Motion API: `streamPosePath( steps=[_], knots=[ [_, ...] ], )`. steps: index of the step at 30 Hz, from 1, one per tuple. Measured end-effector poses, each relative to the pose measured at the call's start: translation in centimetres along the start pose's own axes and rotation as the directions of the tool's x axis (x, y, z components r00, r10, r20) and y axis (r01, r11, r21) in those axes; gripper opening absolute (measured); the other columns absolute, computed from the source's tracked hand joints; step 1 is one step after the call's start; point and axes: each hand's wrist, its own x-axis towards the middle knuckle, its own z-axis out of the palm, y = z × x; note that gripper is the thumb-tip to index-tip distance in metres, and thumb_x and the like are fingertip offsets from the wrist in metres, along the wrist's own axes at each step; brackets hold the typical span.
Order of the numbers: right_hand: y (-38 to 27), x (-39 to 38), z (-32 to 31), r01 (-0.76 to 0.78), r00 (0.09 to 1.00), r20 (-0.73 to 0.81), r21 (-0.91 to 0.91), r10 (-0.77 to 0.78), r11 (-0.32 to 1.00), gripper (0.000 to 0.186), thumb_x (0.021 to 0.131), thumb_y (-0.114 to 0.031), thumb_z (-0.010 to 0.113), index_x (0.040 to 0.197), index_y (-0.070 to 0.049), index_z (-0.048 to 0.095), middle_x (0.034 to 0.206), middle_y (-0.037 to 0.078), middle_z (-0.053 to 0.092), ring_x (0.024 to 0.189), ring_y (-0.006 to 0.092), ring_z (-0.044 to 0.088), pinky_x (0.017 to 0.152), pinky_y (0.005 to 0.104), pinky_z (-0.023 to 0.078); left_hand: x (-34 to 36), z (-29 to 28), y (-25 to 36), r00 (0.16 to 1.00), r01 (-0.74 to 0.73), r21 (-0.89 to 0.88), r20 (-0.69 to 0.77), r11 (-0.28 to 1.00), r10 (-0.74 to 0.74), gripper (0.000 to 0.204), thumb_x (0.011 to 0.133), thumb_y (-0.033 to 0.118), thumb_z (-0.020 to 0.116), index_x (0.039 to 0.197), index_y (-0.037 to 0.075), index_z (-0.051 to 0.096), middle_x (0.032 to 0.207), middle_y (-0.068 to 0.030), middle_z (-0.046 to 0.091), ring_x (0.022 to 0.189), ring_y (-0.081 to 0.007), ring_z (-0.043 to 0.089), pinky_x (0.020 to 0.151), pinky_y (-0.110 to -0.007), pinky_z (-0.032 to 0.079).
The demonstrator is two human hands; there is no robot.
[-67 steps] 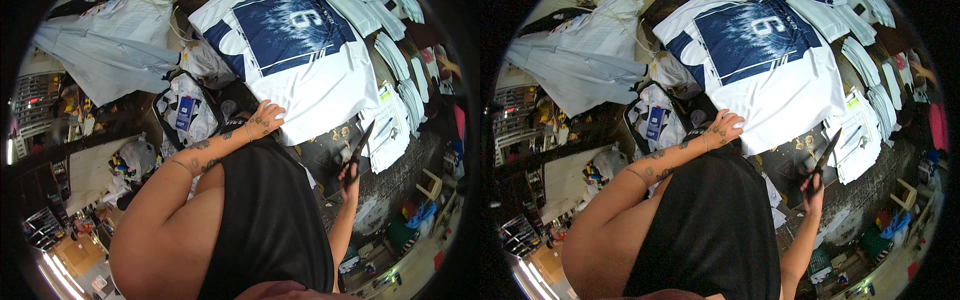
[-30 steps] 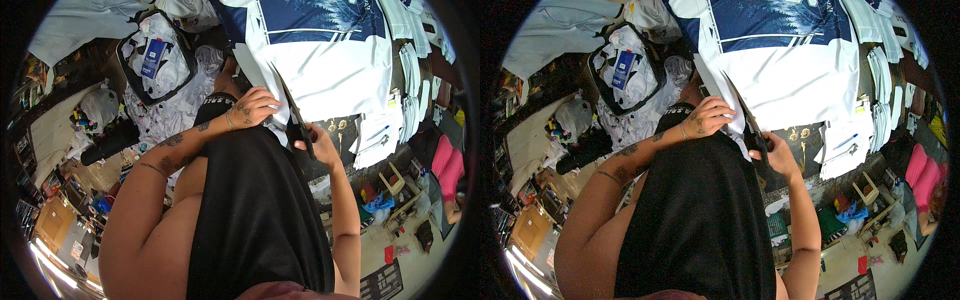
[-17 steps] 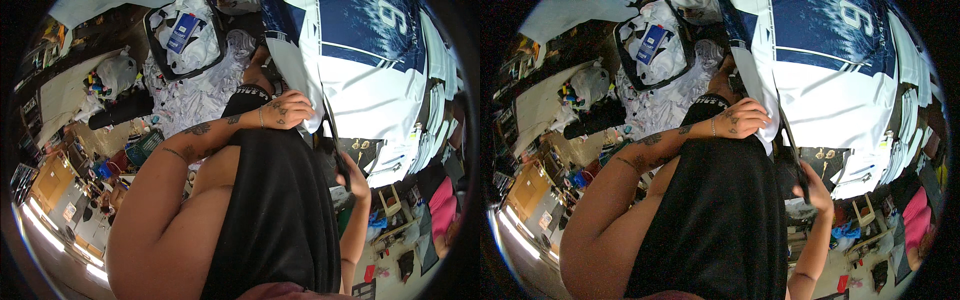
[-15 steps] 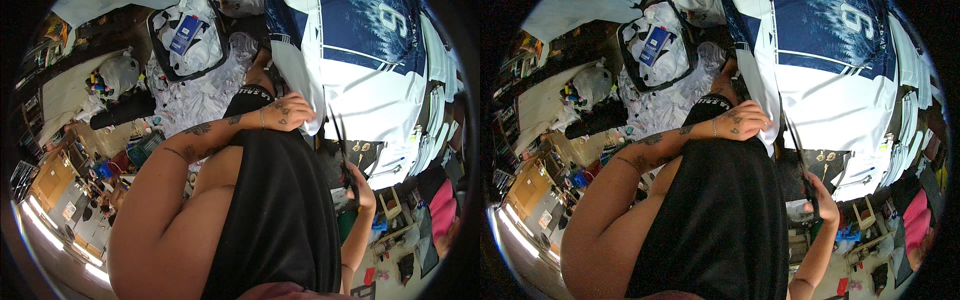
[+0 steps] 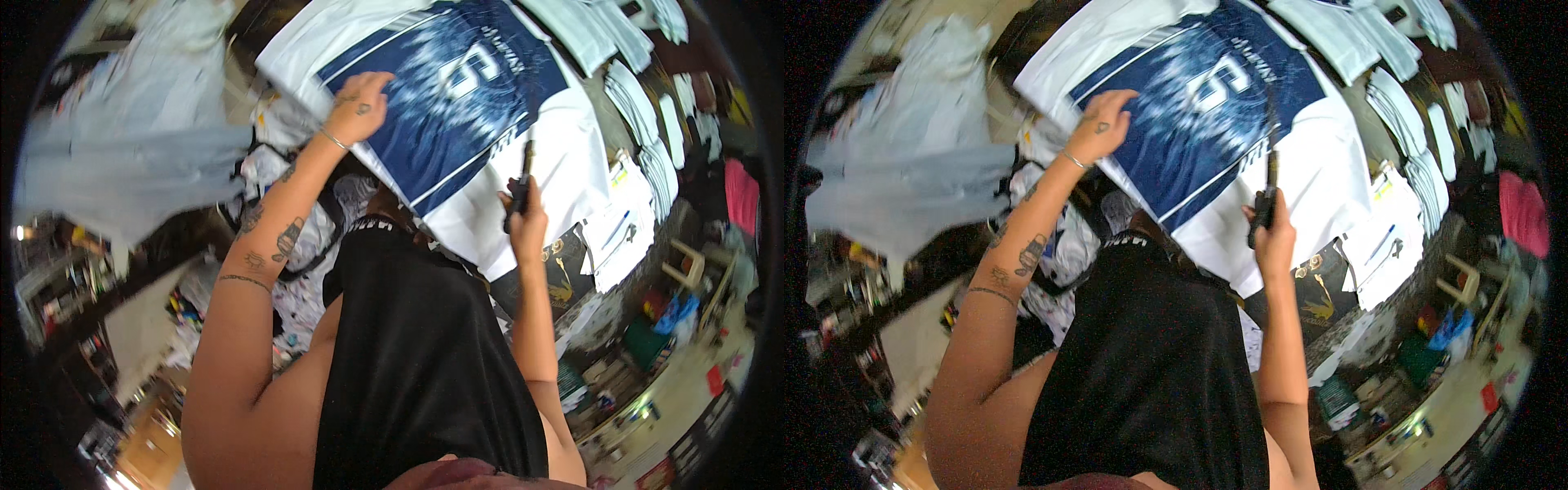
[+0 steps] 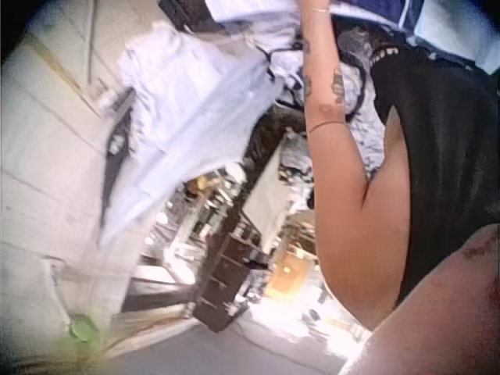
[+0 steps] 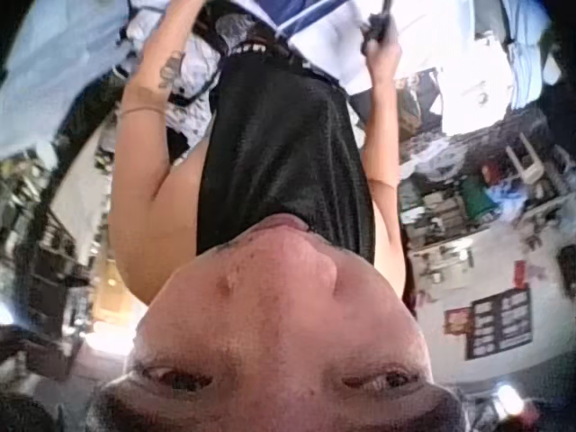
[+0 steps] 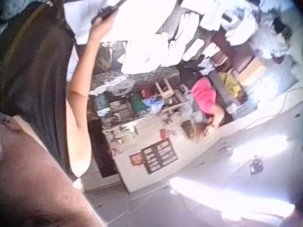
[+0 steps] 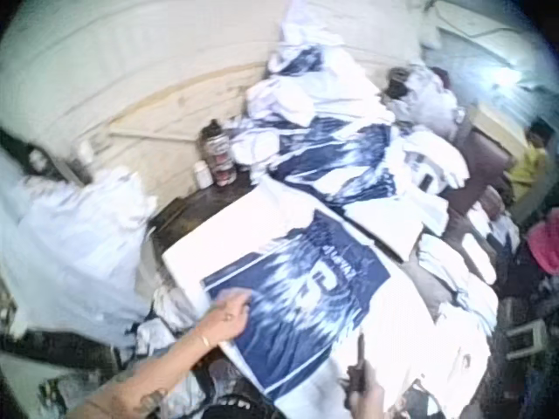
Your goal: The person repeatedly cuts white fabric pieces from printed t-shirts using shears, then folds and stacks the cut pieces on the table. The person also handles and folds a white paper or plastic sheet multiple times during the process.
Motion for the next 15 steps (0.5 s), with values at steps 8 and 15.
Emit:
streamPosePath(
  steps=[8,15],
  knots=[
    [6.4,3.8,0.3,-0.024,0.992,-0.108,-0.642,-0.059,0.766,0.08,0.08,0.001,0.074,0.154,-0.015,0.049,0.117,0.02,0.072,0.102,0.0418,0.07,0.081,0.0477,0.058,12.7,3.1,-6.6,0.826,0.292,0.522,0.285,0.801,-0.487,0.114,0.077,0.097,0.051,0.167,0.049,0.003,0.173,-0.0291,-0.012,0.156,-0.0607,-0.004,0.104,-0.091,0.016],
    [-0.5,11.3,-8.5,-0.314,0.938,-0.261,-0.374,0.226,0.873,0.059,0.086,-0.031,0.088,0.13,0.001,0.065,0.084,0.018,0.075,0.072,0.0181,0.07,0.067,0.0355,0.053,27.4,2.6,1.2,0.992,-0.048,0.017,0.121,0.999,0.046,0.089,0.096,0.052,0.068,0.166,0.013,0.029,0.15,-0.031,0.052,0.139,-0.0446,0.05,0.11,-0.057,0.046]
  ],
)
